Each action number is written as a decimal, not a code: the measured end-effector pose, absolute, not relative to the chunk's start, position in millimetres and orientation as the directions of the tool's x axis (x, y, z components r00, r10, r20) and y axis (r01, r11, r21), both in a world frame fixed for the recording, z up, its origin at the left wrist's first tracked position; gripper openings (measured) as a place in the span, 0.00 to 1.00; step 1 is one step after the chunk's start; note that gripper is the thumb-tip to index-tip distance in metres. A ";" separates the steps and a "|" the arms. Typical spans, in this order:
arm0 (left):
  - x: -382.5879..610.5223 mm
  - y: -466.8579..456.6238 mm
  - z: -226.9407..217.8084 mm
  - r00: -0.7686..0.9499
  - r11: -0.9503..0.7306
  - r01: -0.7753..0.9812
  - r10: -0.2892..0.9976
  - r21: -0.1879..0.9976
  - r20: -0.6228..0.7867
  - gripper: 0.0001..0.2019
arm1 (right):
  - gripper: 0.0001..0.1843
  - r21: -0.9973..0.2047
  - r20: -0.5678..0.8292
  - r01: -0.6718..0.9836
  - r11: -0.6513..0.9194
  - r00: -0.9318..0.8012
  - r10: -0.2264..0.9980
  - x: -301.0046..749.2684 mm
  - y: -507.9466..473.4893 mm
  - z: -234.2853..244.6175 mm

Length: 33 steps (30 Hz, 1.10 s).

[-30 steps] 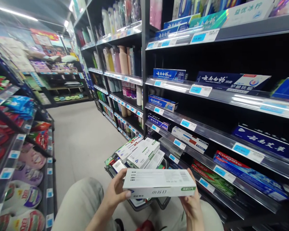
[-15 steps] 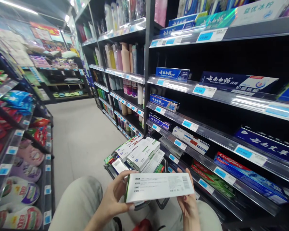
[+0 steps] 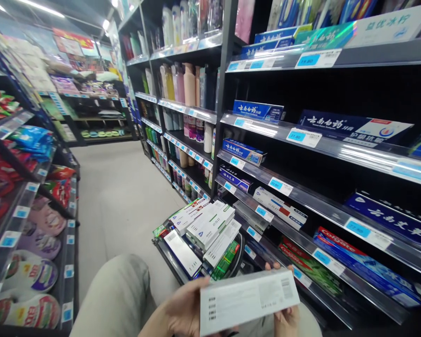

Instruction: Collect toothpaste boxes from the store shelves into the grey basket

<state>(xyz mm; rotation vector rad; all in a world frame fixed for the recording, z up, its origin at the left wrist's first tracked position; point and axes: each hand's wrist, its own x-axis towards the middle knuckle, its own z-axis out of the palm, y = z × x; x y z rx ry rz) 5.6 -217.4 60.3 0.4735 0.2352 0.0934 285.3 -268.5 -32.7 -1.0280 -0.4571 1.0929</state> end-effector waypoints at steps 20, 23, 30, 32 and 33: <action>-15.4 -207.6 81.7 0.473 -0.006 0.359 0.863 0.933 -0.176 0.34 | 0.32 -0.759 -0.244 -0.638 -0.131 0.092 0.965 269.1 -243.9 -9.6; -47.8 -181.0 61.8 0.394 0.118 0.062 0.910 0.991 -0.133 0.34 | 0.31 -0.848 -0.209 -0.467 -0.251 -0.141 0.968 250.3 -245.1 -4.7; -114.2 -153.1 12.2 -0.022 0.268 -0.346 0.956 0.899 -0.294 0.28 | 0.27 -0.974 -0.068 0.224 -0.043 -0.104 0.992 150.7 -224.3 14.1; -117.0 -152.0 -2.4 -0.111 0.271 -0.456 0.928 0.847 -0.357 0.20 | 0.26 -0.904 -0.063 0.427 -0.028 -0.068 0.996 125.1 -224.5 14.4; -116.8 -151.5 -9.2 -0.144 0.275 -0.480 0.912 0.833 -0.384 0.17 | 0.26 -0.879 -0.063 0.476 -0.021 -0.072 0.995 114.8 -225.8 12.4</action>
